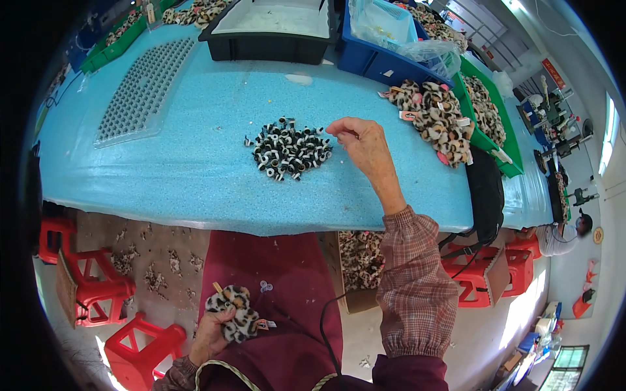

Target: Attaching plastic eyes and other decorative components to small spotted plush toys in a factory workshop setting.

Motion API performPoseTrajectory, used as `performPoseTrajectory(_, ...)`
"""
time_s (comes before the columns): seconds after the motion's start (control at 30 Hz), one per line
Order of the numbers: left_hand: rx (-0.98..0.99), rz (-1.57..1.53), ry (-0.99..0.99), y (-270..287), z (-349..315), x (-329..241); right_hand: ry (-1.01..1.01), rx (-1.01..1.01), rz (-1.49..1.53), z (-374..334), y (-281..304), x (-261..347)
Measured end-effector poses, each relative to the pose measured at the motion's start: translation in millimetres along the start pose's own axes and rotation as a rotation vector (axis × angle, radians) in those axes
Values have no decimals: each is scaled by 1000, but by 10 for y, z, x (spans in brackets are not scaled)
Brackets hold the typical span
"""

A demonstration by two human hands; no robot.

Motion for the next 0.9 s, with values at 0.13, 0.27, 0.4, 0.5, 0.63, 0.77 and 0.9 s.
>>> performPoseTrajectory(0.13, 10, -1, -18, 18, 9, 10, 156, 67, -129, 36, -51, 1)
performPoseTrajectory(0.27, -17, -8, 1, -25, -15, 2, 98, 136, -133, 25, -129, -16)
performPoseTrajectory(0.4, -8, -3, 18, 57, 35, 47, 68, 81, -133, -17, -70, -83)
performPoseTrajectory(0.5, 4, -1, 17, 24, 63, 33, 21, 56, -143, -32, 23, -153)
performPoseTrajectory(0.63, -23, 21, 14, -40, 89, 3, 28, 60, -184, -29, 50, -228)
performPoseTrajectory(0.77, 2, 38, 6, -49, 115, -1, 84, 64, -269, -75, 76, -147)
performPoseTrajectory(0.9, 6, 49, -18, 34, 11, 46, 67, 61, -283, -220, 62, 83)
Point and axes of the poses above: each hand's wrist, its own z-axis towards the middle knuckle, its own y-axis out of the back of the hand, x = y × z, the point moved 4 cm from there along z, towards the middle knuckle, and after that the axes turned 8 degrees about x, right-handed, at the moved point
